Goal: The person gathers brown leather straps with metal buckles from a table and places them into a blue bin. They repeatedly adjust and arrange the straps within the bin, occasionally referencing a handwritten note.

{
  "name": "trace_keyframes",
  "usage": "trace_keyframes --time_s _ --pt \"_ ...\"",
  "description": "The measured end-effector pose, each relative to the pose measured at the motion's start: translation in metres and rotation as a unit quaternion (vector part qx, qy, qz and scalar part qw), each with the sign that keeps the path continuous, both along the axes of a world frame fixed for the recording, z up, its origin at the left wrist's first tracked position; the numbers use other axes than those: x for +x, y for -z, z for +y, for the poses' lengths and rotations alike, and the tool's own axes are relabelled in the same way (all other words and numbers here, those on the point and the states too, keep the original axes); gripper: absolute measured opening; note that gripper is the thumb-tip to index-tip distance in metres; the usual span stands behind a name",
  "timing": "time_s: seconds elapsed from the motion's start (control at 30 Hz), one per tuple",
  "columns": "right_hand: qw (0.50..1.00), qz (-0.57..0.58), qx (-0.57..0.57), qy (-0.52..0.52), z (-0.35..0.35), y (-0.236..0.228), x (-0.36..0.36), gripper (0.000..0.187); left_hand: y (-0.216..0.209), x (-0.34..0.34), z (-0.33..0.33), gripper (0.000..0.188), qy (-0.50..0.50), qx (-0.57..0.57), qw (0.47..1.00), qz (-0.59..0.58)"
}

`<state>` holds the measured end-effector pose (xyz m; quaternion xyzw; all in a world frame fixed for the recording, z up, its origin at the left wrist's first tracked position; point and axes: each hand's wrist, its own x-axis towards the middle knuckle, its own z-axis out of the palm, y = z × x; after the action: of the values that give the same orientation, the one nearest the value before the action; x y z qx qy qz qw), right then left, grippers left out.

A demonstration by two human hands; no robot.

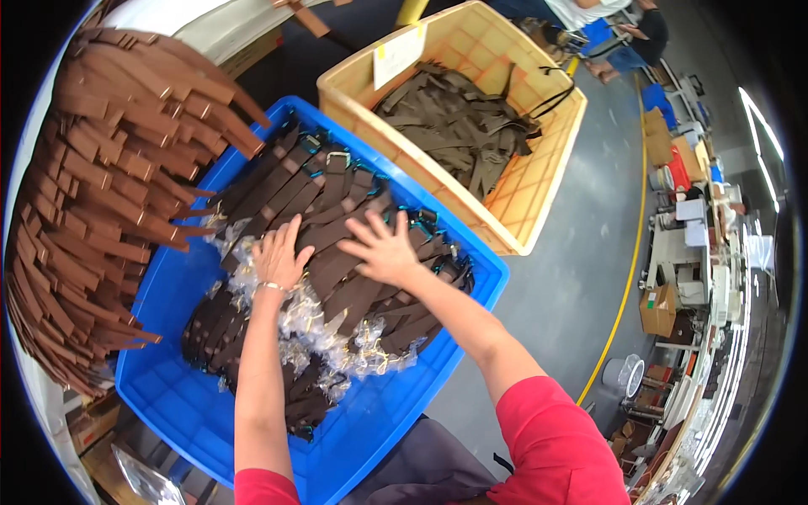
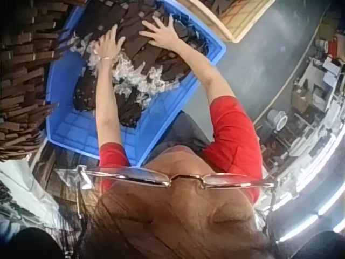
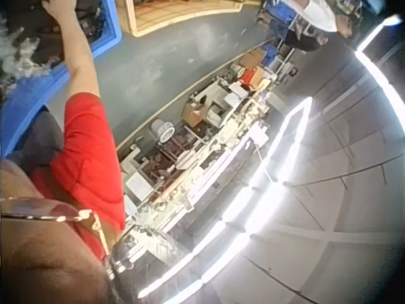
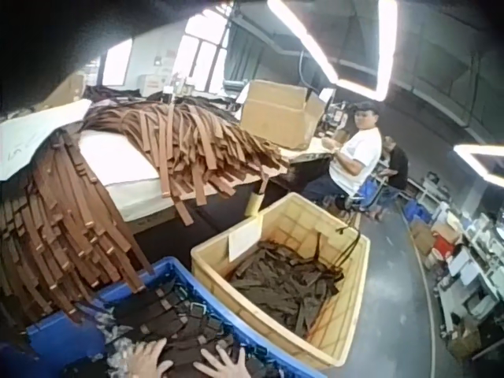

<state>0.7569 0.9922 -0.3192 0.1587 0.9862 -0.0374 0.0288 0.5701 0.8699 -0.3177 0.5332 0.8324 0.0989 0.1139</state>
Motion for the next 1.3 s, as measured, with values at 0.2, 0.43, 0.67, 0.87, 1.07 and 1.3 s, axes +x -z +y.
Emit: trace_keyframes --time_s 0.2,0.43,0.67,0.87,1.07,1.3 --pt "0.998 -0.037 0.030 0.052 0.023 0.016 0.019 0.052 0.024 0.011 -0.006 0.049 -0.005 0.041 0.998 0.047" --pt "0.974 0.054 -0.214 0.060 0.029 -0.039 -0.015 0.056 0.092 0.053 -0.130 0.069 -0.457 0.269 0.798 -0.288" --pt "0.989 0.036 0.116 0.081 0.050 0.025 -0.068 0.057 0.102 0.114 -0.080 0.092 -0.479 0.311 0.715 -0.402" --pt "0.986 -0.098 0.043 0.125 0.078 0.024 -0.095 0.055 0.084 0.100 -0.088 0.083 -0.440 0.149 0.792 -0.395" --pt "0.992 0.094 -0.013 0.082 0.008 -0.028 -0.060 0.065 0.080 -0.036 -0.099 0.090 -0.513 0.325 0.672 -0.424" --pt "0.992 -0.039 -0.015 0.115 -0.043 0.014 0.026 0.079 0.072 -0.043 -0.004 0.119 -0.398 0.116 0.849 -0.327"
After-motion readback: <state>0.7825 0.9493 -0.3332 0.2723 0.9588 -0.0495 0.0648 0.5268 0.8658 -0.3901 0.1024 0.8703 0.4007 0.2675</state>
